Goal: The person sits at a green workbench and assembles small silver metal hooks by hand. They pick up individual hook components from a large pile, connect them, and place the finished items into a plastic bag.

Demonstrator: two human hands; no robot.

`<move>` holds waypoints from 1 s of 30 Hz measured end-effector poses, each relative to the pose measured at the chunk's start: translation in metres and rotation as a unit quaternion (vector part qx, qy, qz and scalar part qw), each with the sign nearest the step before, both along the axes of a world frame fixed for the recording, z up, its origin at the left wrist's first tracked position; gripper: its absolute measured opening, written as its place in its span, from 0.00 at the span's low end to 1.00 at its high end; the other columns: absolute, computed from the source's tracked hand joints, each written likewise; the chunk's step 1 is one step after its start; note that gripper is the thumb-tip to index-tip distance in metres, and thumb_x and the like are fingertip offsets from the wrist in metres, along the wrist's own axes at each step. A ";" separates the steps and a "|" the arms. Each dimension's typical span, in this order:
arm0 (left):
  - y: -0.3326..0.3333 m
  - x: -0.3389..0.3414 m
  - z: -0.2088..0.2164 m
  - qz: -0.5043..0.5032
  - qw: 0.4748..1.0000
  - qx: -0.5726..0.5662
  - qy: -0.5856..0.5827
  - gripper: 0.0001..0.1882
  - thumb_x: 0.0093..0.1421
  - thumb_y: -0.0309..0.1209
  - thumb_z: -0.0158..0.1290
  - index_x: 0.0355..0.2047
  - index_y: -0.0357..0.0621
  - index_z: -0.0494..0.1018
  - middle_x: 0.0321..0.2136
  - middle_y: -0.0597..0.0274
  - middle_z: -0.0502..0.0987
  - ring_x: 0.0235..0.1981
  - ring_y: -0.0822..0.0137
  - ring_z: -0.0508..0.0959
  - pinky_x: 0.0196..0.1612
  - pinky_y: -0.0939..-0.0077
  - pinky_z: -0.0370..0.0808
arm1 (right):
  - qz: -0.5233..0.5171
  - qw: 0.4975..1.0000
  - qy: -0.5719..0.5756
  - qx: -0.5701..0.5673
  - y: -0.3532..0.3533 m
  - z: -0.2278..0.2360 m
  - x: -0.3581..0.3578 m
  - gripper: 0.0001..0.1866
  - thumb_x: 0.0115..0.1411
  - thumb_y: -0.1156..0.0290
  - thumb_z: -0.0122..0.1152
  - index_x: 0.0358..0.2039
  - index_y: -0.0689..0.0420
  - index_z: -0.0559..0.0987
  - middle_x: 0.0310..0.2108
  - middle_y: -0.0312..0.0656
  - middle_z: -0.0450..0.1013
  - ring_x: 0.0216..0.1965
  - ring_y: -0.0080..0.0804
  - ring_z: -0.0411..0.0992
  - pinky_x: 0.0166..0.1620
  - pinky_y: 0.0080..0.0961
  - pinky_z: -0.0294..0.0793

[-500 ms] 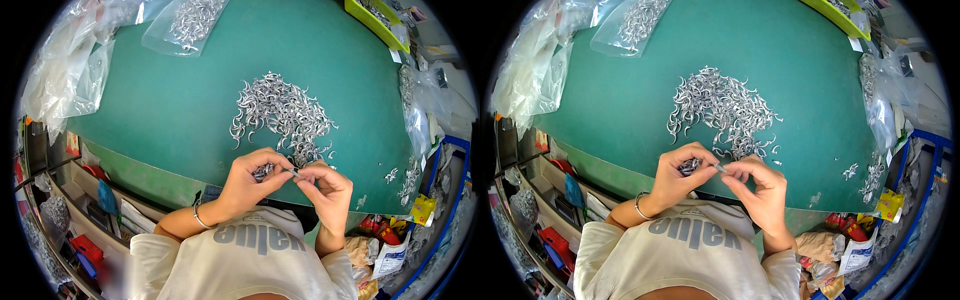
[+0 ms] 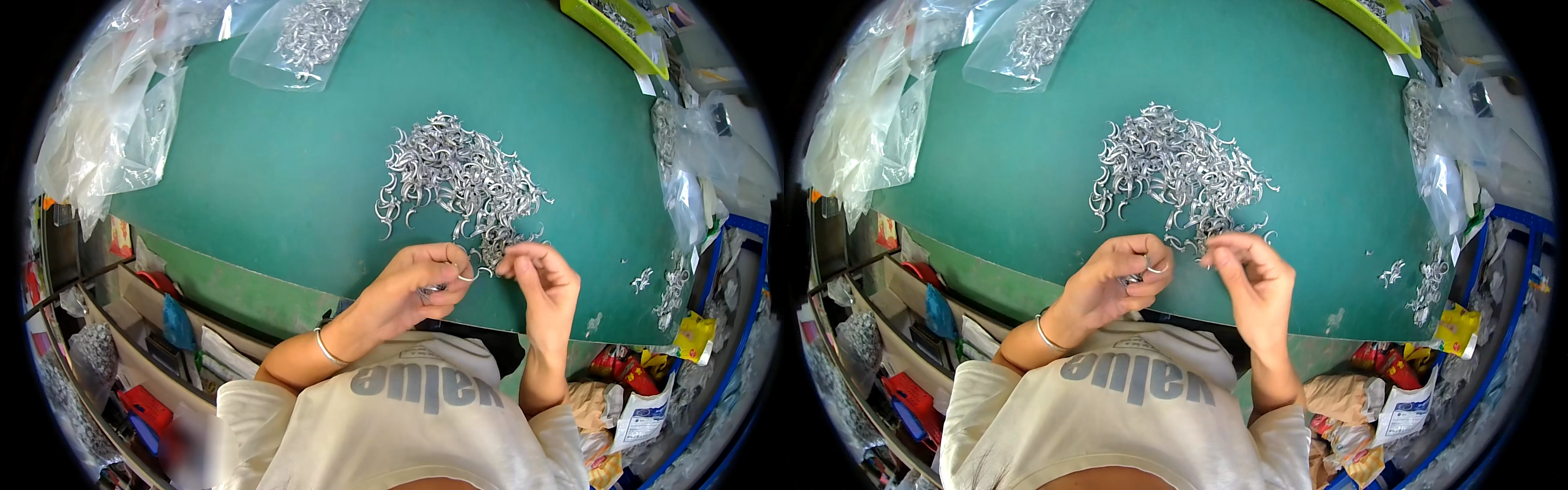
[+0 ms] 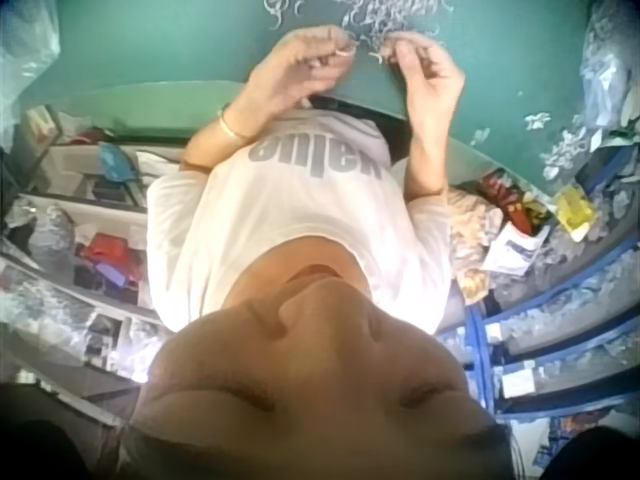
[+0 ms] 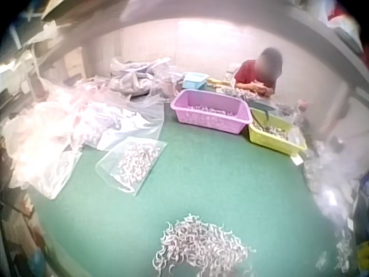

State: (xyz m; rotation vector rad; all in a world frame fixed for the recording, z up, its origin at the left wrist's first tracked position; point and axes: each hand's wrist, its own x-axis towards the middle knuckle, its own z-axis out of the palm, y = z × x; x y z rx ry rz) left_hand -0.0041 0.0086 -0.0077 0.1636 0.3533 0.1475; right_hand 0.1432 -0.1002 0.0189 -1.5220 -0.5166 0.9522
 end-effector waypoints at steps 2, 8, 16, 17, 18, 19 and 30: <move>-0.001 -0.004 0.000 -0.007 0.997 0.080 0.006 0.06 0.58 0.27 0.49 0.33 0.37 0.68 0.19 0.71 0.60 0.18 0.81 0.55 0.17 0.87 0.50 | 0.004 0.991 -0.129 -0.029 -0.006 -0.013 0.008 0.06 0.55 0.80 0.56 0.34 0.63 0.77 0.27 0.37 0.73 0.28 0.21 0.68 0.33 0.17 0.67; 0.000 -0.003 0.000 0.043 0.997 0.065 0.029 0.07 0.58 0.28 0.48 0.33 0.36 0.69 0.26 0.64 0.68 0.24 0.78 0.64 0.20 0.86 0.56 | 0.124 0.856 -0.499 -0.059 0.008 -0.007 0.002 0.13 0.44 0.78 0.64 0.33 0.56 0.78 0.40 0.40 0.69 0.41 0.37 0.64 0.42 0.28 0.62; 0.002 -0.001 0.001 0.131 0.976 0.094 0.143 0.06 0.57 0.29 0.48 0.26 0.41 0.65 0.32 0.55 0.70 0.27 0.73 0.67 0.25 0.85 0.63 | 0.115 0.793 -0.595 -0.058 0.004 -0.034 0.007 0.07 0.45 0.77 0.63 0.27 0.54 0.77 0.41 0.38 0.68 0.44 0.40 0.64 0.47 0.37 0.56; 0.001 -0.001 -0.001 0.149 0.972 0.103 0.149 0.06 0.57 0.29 0.48 0.26 0.41 0.65 0.33 0.54 0.71 0.28 0.72 0.68 0.25 0.84 0.64 | 0.100 0.800 -0.589 -0.060 0.003 -0.034 0.007 0.07 0.44 0.77 0.63 0.26 0.55 0.77 0.39 0.37 0.69 0.44 0.40 0.64 0.47 0.36 0.56; 0.001 -0.003 -0.003 0.143 0.973 0.121 0.135 0.06 0.57 0.29 0.48 0.27 0.41 0.65 0.33 0.53 0.71 0.28 0.72 0.69 0.25 0.84 0.65 | 0.096 0.801 -0.588 -0.058 0.003 -0.033 0.007 0.07 0.44 0.77 0.63 0.27 0.55 0.77 0.40 0.37 0.69 0.44 0.40 0.64 0.47 0.36 0.56; 0.002 -0.006 -0.005 0.137 0.974 0.138 0.120 0.05 0.57 0.28 0.48 0.27 0.40 0.65 0.34 0.53 0.72 0.28 0.72 0.69 0.26 0.84 0.65 | 0.091 0.803 -0.586 -0.055 0.003 -0.032 0.006 0.07 0.44 0.77 0.63 0.27 0.55 0.77 0.40 0.37 0.69 0.44 0.40 0.64 0.47 0.36 0.55; -0.004 -0.009 0.000 0.107 0.966 0.207 0.109 0.04 0.57 0.25 0.49 0.32 0.39 0.68 0.30 0.56 0.73 0.26 0.74 0.70 0.24 0.84 0.65 | 0.073 0.885 -0.460 -0.020 0.005 -0.021 -0.006 0.07 0.45 0.81 0.61 0.27 0.58 0.77 0.33 0.38 0.72 0.39 0.37 0.67 0.45 0.31 0.60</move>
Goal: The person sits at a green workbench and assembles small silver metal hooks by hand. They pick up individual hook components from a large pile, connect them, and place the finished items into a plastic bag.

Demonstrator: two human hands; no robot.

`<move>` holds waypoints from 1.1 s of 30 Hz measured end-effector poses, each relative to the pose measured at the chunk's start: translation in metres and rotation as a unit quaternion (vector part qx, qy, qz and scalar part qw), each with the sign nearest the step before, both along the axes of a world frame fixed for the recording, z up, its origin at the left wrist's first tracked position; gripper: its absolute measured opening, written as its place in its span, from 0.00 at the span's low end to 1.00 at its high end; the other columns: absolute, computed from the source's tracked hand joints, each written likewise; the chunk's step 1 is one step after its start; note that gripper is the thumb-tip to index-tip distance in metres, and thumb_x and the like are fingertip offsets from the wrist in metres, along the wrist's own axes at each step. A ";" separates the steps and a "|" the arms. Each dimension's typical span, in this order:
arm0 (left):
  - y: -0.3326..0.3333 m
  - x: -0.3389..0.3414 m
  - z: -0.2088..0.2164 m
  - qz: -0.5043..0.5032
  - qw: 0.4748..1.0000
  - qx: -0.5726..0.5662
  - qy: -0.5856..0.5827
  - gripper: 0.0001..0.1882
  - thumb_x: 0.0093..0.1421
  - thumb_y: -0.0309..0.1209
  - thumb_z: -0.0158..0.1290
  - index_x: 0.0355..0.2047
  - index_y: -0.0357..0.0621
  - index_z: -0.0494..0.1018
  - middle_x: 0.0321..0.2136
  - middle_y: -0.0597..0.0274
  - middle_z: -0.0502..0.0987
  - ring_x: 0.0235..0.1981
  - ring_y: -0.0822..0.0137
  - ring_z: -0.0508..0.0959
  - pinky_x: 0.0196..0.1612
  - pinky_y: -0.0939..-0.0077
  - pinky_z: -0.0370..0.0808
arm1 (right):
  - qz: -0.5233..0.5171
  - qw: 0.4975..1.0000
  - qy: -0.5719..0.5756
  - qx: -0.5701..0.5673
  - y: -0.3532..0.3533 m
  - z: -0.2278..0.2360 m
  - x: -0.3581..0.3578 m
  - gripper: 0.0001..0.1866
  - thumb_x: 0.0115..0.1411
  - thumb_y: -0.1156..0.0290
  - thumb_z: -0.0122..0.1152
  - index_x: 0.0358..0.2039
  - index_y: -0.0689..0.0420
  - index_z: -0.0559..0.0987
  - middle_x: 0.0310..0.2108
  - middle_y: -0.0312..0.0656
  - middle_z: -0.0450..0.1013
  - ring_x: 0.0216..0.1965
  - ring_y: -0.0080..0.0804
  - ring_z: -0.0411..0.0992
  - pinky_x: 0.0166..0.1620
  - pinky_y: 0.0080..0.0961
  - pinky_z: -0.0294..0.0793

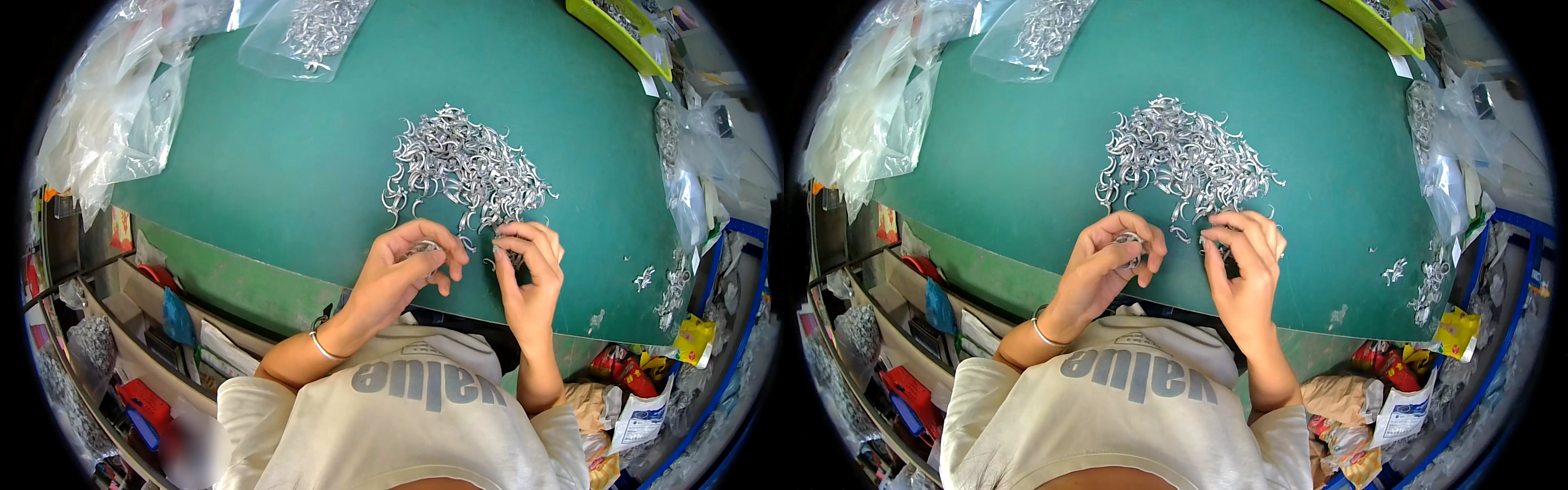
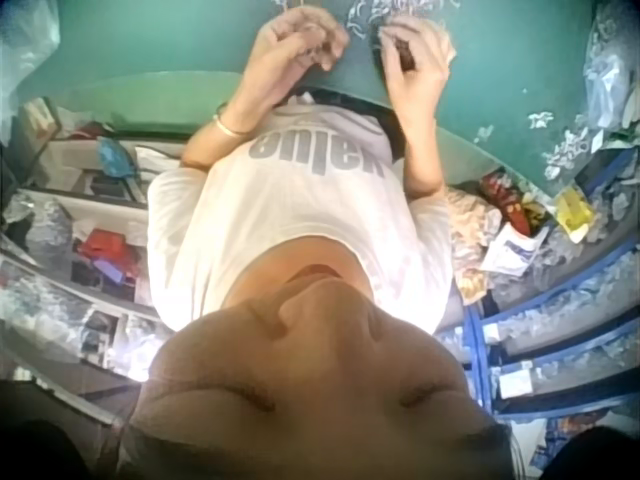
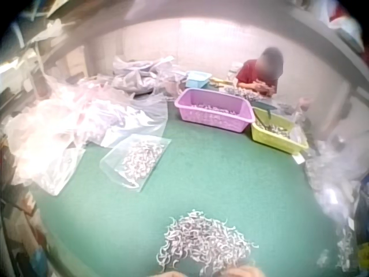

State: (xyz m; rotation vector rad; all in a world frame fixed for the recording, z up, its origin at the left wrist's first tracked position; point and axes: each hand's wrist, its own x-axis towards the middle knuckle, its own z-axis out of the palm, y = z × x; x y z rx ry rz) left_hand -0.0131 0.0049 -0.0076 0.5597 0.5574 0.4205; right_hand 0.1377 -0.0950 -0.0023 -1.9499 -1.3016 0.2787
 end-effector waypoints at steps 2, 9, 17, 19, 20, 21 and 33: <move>-0.003 0.000 -0.005 -0.014 0.999 0.032 0.020 0.05 0.56 0.24 0.50 0.34 0.38 0.70 0.29 0.59 0.72 0.26 0.75 0.69 0.25 0.85 0.65 | -0.014 0.985 0.172 0.025 -0.004 0.003 -0.002 0.07 0.46 0.84 0.60 0.27 0.59 0.77 0.30 0.39 0.72 0.36 0.34 0.69 0.42 0.27 0.64; -0.008 0.011 0.004 -0.051 0.954 0.294 0.015 0.12 0.54 0.21 0.54 0.39 0.36 0.75 0.27 0.66 0.71 0.27 0.79 0.67 0.30 0.84 0.64 | -0.018 0.908 0.419 0.016 -0.012 0.021 -0.011 0.08 0.50 0.87 0.59 0.32 0.64 0.75 0.28 0.37 0.73 0.30 0.19 0.69 0.36 0.14 0.66; -0.005 0.010 0.014 -0.087 0.974 0.206 0.029 0.05 0.54 0.22 0.54 0.32 0.36 0.75 0.26 0.68 0.72 0.23 0.82 0.65 0.25 0.87 0.61 | -0.023 0.891 0.451 0.037 -0.020 0.031 -0.011 0.10 0.47 0.87 0.62 0.32 0.65 0.76 0.29 0.39 0.74 0.31 0.19 0.69 0.34 0.15 0.65; -0.004 0.009 0.017 -0.104 0.987 0.114 0.035 0.04 0.55 0.22 0.54 0.31 0.35 0.74 0.26 0.69 0.72 0.22 0.84 0.64 0.23 0.88 0.59 | -0.011 0.894 0.444 0.052 -0.021 0.029 -0.010 0.10 0.47 0.87 0.62 0.32 0.65 0.76 0.30 0.40 0.74 0.31 0.21 0.70 0.34 0.15 0.66; -0.006 0.008 0.016 -0.104 0.992 0.073 0.025 0.04 0.55 0.22 0.54 0.31 0.35 0.74 0.26 0.69 0.72 0.21 0.84 0.63 0.22 0.89 0.58 | -0.006 0.895 0.443 0.056 -0.022 0.029 -0.010 0.10 0.47 0.88 0.61 0.32 0.65 0.77 0.30 0.41 0.74 0.31 0.22 0.71 0.34 0.16 0.67; -0.007 0.008 0.016 -0.103 0.994 0.031 0.015 0.04 0.55 0.22 0.54 0.31 0.35 0.74 0.26 0.69 0.72 0.20 0.85 0.63 0.21 0.89 0.58 | -0.002 0.895 0.442 0.060 -0.022 0.028 -0.010 0.10 0.47 0.88 0.61 0.32 0.65 0.77 0.30 0.42 0.74 0.32 0.24 0.72 0.35 0.16 0.67; -0.013 0.012 0.018 -0.055 0.981 0.185 0.008 0.04 0.53 0.20 0.55 0.30 0.35 0.73 0.26 0.66 0.73 0.28 0.79 0.71 0.30 0.86 0.67 | 0.037 0.813 0.575 0.082 -0.024 0.016 -0.016 0.04 0.58 0.80 0.53 0.34 0.66 0.75 0.31 0.43 0.73 0.32 0.27 0.71 0.38 0.22 0.70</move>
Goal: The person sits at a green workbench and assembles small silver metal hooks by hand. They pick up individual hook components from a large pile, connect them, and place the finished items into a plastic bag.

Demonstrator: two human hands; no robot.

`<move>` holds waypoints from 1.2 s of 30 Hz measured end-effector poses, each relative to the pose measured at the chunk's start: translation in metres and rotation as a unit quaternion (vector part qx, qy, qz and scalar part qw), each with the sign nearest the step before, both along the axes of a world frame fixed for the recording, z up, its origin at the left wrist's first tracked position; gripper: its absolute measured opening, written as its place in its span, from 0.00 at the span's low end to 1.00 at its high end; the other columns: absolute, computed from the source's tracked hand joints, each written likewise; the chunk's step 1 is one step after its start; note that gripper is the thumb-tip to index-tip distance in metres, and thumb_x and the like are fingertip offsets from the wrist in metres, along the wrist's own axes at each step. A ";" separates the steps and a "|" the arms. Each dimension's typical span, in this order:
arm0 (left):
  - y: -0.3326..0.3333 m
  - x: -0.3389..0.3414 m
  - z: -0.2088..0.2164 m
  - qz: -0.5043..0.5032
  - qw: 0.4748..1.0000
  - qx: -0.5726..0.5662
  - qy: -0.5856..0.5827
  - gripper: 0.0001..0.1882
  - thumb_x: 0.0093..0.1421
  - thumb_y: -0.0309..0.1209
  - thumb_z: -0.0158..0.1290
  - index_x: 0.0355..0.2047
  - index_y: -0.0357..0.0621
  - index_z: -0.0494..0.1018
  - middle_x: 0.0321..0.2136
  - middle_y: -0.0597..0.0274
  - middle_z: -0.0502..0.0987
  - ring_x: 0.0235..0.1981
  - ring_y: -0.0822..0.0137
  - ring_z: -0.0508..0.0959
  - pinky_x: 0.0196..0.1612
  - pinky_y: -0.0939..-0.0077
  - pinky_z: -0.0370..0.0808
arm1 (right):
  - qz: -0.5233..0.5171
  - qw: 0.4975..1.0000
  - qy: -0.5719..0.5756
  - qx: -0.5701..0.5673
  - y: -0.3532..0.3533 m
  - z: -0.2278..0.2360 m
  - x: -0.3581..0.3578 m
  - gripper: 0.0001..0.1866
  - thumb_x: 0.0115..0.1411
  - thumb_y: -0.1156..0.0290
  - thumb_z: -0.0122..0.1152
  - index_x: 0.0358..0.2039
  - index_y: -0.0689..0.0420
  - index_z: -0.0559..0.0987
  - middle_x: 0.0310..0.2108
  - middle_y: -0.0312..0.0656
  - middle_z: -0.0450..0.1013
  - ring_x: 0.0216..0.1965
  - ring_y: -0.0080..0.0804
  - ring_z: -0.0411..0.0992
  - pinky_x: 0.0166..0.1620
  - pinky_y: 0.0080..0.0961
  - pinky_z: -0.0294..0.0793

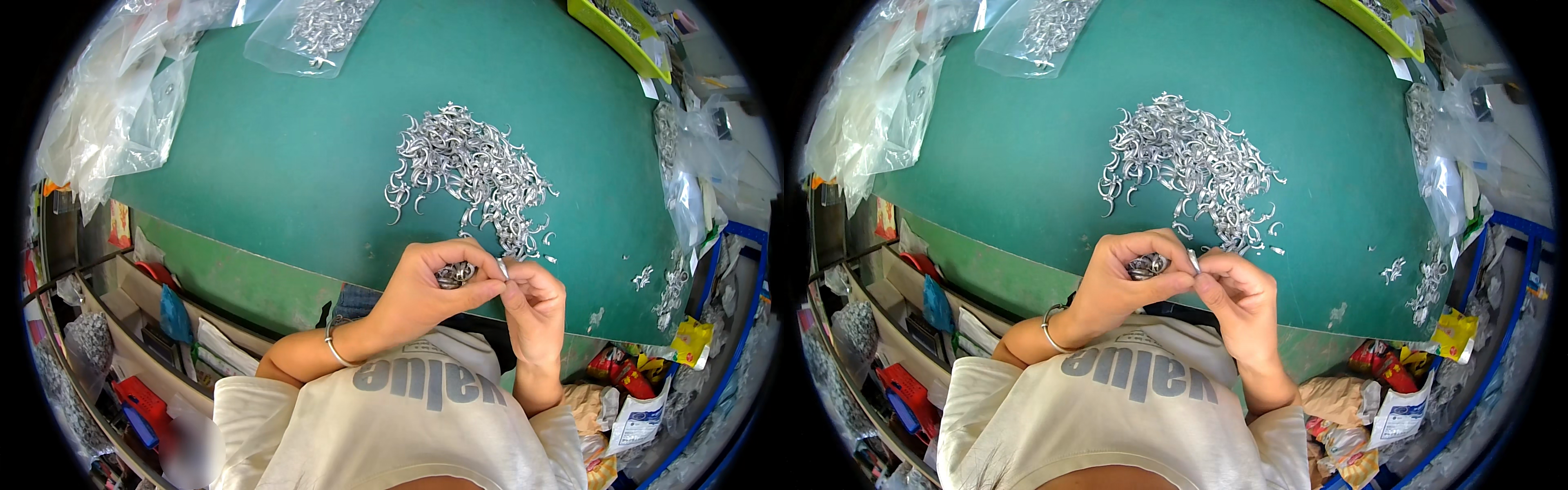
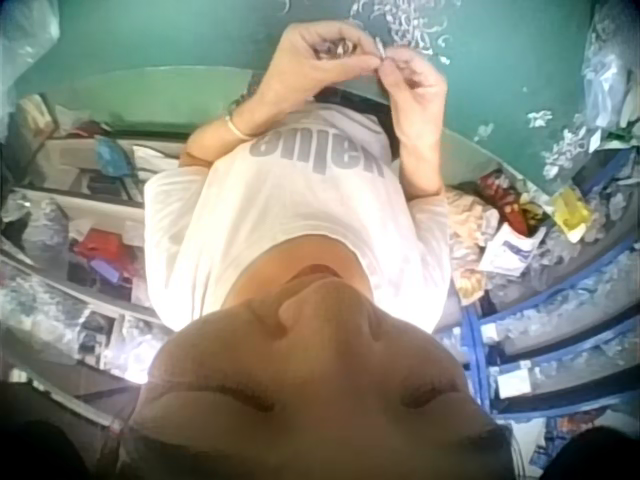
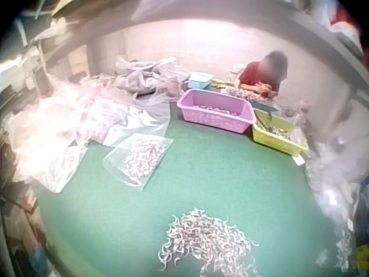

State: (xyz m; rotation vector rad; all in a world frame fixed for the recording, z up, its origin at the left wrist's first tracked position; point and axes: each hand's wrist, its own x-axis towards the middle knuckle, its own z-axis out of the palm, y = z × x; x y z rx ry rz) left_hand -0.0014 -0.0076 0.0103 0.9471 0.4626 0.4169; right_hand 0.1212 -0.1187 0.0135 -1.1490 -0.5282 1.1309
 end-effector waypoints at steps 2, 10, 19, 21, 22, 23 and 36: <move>-0.001 -0.001 0.001 0.010 1.000 0.015 0.011 0.03 0.53 0.19 0.55 0.29 0.35 0.73 0.26 0.66 0.73 0.28 0.80 0.70 0.31 0.86 0.67 | -0.002 0.999 -0.044 0.026 0.001 0.000 0.000 0.04 0.58 0.81 0.53 0.34 0.66 0.75 0.31 0.43 0.72 0.32 0.27 0.69 0.38 0.22 0.70; -0.002 -0.003 0.009 0.033 0.999 0.004 0.008 0.04 0.53 0.18 0.55 0.29 0.36 0.72 0.25 0.68 0.72 0.27 0.80 0.70 0.30 0.86 0.66 | -0.012 0.995 -0.032 0.096 0.006 -0.004 -0.002 0.05 0.55 0.80 0.56 0.33 0.66 0.76 0.29 0.44 0.72 0.32 0.32 0.67 0.36 0.25 0.67; -0.002 -0.004 0.015 0.027 0.999 0.042 -0.002 0.05 0.52 0.18 0.55 0.30 0.37 0.74 0.22 0.69 0.69 0.25 0.82 0.65 0.28 0.86 0.62 | -0.001 0.990 -0.090 0.113 0.006 -0.014 0.000 0.05 0.53 0.77 0.59 0.30 0.65 0.77 0.28 0.45 0.72 0.30 0.33 0.65 0.36 0.26 0.64; -0.003 -0.003 0.013 0.035 0.998 0.055 -0.011 0.05 0.52 0.18 0.55 0.30 0.37 0.74 0.22 0.70 0.69 0.24 0.82 0.65 0.28 0.86 0.62 | 0.002 0.991 -0.070 0.111 0.007 -0.014 -0.001 0.05 0.54 0.77 0.59 0.30 0.65 0.77 0.28 0.45 0.72 0.31 0.33 0.65 0.36 0.27 0.64; -0.003 -0.003 0.013 0.036 0.998 0.054 -0.012 0.05 0.52 0.18 0.55 0.30 0.37 0.74 0.22 0.69 0.69 0.24 0.81 0.65 0.28 0.86 0.62 | 0.003 0.992 -0.061 0.110 0.007 -0.013 -0.001 0.05 0.54 0.77 0.59 0.30 0.65 0.77 0.28 0.45 0.72 0.31 0.33 0.65 0.36 0.27 0.64; -0.003 -0.003 0.014 0.036 0.998 0.052 -0.012 0.05 0.52 0.18 0.55 0.30 0.37 0.74 0.22 0.69 0.69 0.24 0.81 0.65 0.28 0.86 0.61 | 0.003 0.992 -0.057 0.110 0.007 -0.013 -0.001 0.05 0.54 0.77 0.59 0.30 0.65 0.77 0.28 0.45 0.72 0.31 0.33 0.65 0.36 0.27 0.64; 0.005 -0.007 0.002 -0.057 0.961 -0.268 -0.043 0.06 0.55 0.24 0.51 0.33 0.36 0.70 0.21 0.66 0.66 0.21 0.80 0.61 0.20 0.85 0.57 | -0.007 0.989 -0.135 0.058 0.005 -0.002 0.011 0.05 0.55 0.81 0.55 0.33 0.67 0.76 0.29 0.45 0.72 0.32 0.29 0.67 0.36 0.23 0.65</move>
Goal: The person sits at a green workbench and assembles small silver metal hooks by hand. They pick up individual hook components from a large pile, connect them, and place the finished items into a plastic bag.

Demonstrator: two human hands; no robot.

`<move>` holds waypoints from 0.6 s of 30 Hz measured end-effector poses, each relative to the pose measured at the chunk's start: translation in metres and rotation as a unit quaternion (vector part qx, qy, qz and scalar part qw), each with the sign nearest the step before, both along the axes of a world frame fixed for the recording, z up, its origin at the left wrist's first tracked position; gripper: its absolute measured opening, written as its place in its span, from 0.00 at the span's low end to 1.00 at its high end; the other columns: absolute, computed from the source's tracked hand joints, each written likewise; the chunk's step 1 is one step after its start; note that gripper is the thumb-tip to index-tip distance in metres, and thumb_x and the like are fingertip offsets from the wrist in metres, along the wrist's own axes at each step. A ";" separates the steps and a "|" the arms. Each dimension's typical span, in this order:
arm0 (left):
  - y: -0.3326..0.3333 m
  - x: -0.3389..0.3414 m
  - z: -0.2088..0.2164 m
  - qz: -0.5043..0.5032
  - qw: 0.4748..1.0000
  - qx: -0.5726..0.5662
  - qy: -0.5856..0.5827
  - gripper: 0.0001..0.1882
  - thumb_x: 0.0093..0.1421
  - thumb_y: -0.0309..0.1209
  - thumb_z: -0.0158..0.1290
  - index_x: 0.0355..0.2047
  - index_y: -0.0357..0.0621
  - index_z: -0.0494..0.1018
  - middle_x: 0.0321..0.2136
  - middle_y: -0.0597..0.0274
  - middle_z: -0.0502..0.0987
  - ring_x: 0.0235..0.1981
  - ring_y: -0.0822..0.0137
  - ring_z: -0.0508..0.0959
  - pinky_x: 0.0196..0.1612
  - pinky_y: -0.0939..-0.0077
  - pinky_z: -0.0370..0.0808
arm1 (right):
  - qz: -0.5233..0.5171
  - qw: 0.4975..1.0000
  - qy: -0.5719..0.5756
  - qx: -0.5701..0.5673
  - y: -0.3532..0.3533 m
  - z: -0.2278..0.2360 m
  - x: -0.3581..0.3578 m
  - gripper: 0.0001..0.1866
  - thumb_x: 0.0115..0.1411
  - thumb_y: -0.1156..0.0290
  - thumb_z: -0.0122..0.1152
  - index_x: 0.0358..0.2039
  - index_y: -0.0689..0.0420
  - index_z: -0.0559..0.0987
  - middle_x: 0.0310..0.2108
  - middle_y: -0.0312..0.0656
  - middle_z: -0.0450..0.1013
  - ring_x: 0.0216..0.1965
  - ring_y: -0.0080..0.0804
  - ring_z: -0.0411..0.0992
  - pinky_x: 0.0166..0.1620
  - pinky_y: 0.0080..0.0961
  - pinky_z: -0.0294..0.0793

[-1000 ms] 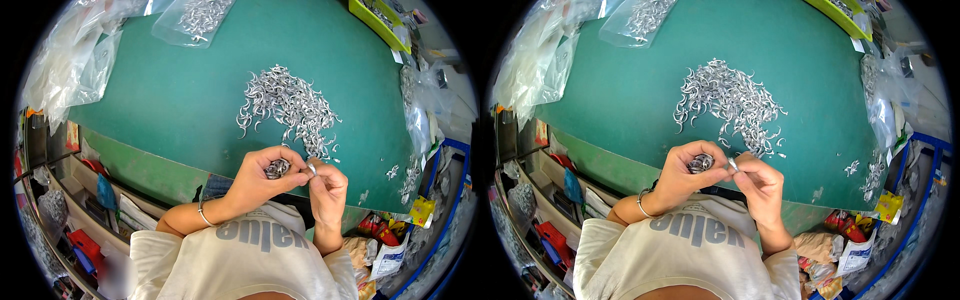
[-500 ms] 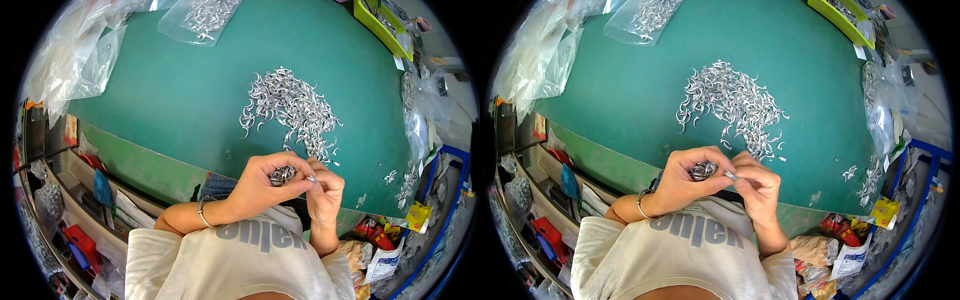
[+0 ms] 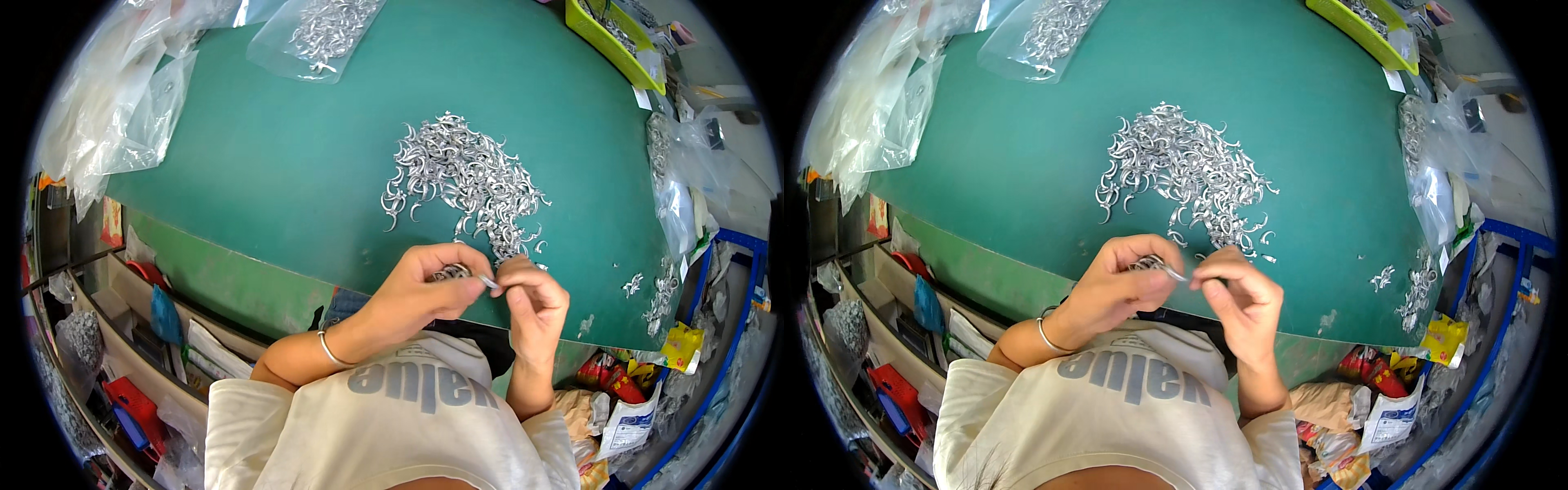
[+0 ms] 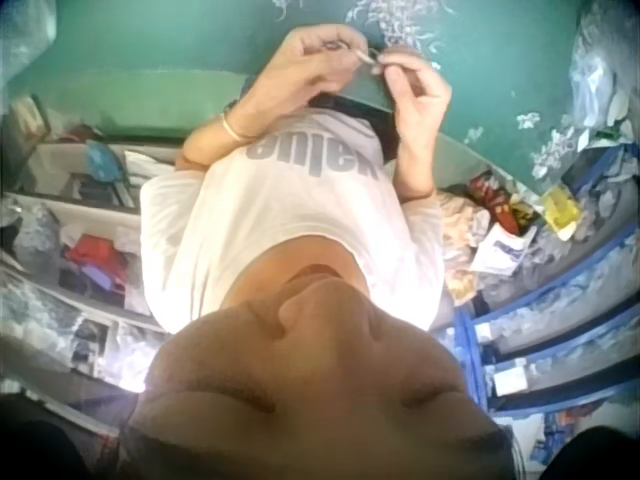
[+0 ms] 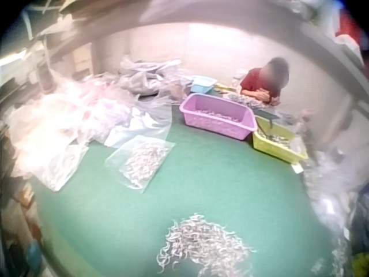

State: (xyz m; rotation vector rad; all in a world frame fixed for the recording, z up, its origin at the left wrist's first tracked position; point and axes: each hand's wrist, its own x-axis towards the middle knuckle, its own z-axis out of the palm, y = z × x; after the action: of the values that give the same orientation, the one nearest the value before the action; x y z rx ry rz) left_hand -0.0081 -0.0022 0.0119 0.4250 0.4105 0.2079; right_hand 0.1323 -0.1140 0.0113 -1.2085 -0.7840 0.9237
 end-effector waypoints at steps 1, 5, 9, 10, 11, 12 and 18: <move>0.001 -0.001 -0.004 0.010 0.999 -0.010 -0.029 0.06 0.55 0.25 0.50 0.33 0.36 0.69 0.22 0.64 0.66 0.20 0.80 0.60 0.19 0.85 0.56 | -0.013 1.000 -0.016 -0.018 -0.001 0.003 0.005 0.05 0.55 0.82 0.54 0.34 0.67 0.76 0.29 0.45 0.71 0.33 0.28 0.67 0.36 0.22 0.66; 0.005 -0.002 -0.014 0.040 0.995 0.002 -0.091 0.08 0.55 0.30 0.48 0.32 0.37 0.67 0.26 0.57 0.66 0.21 0.77 0.62 0.18 0.85 0.57 | -0.125 0.921 -0.327 -0.171 0.003 -0.001 0.027 0.10 0.50 0.81 0.59 0.35 0.63 0.76 0.30 0.39 0.73 0.33 0.26 0.67 0.37 0.21 0.65; 0.005 -0.001 -0.017 0.054 0.998 0.017 -0.029 0.09 0.61 0.31 0.45 0.35 0.37 0.69 0.25 0.63 0.68 0.22 0.77 0.63 0.19 0.85 0.58 | -0.092 0.826 -0.528 -0.174 0.022 -0.005 0.023 0.18 0.45 0.76 0.65 0.38 0.60 0.76 0.38 0.42 0.71 0.39 0.36 0.66 0.42 0.29 0.62; 0.004 0.000 -0.018 0.057 0.998 0.010 0.005 0.10 0.62 0.32 0.45 0.35 0.37 0.69 0.25 0.63 0.68 0.22 0.77 0.63 0.19 0.86 0.58 | -0.052 0.808 -0.553 -0.196 0.023 -0.009 0.021 0.20 0.43 0.74 0.66 0.40 0.59 0.75 0.41 0.42 0.69 0.40 0.40 0.65 0.43 0.31 0.60; 0.004 0.000 -0.020 0.046 0.999 -0.002 0.015 0.10 0.63 0.32 0.44 0.35 0.36 0.69 0.24 0.63 0.67 0.20 0.78 0.62 0.17 0.86 0.58 | -0.046 0.798 -0.568 -0.195 0.024 -0.015 0.019 0.18 0.43 0.74 0.66 0.38 0.59 0.76 0.39 0.41 0.68 0.38 0.38 0.65 0.41 0.31 0.60; 0.004 -0.001 -0.021 0.036 0.999 -0.014 0.024 0.11 0.63 0.33 0.44 0.35 0.36 0.69 0.23 0.63 0.67 0.19 0.78 0.61 0.16 0.87 0.57 | -0.057 0.795 -0.574 -0.188 0.024 -0.016 0.018 0.16 0.43 0.75 0.66 0.36 0.59 0.76 0.37 0.40 0.69 0.36 0.37 0.65 0.40 0.31 0.60; 0.002 0.001 -0.027 0.032 0.998 -0.037 0.040 0.11 0.64 0.30 0.44 0.40 0.36 0.70 0.23 0.65 0.67 0.18 0.80 0.60 0.15 0.89 0.55 | -0.096 0.797 -0.583 -0.129 0.016 -0.024 0.034 0.07 0.44 0.79 0.63 0.27 0.59 0.77 0.28 0.38 0.70 0.32 0.34 0.66 0.37 0.29 0.60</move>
State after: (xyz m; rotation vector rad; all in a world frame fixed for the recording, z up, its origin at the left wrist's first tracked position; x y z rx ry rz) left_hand -0.0075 0.0001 -0.0154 0.3487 0.5096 0.2383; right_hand 0.1664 -0.0984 -0.0124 -2.0807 -1.4771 -0.0108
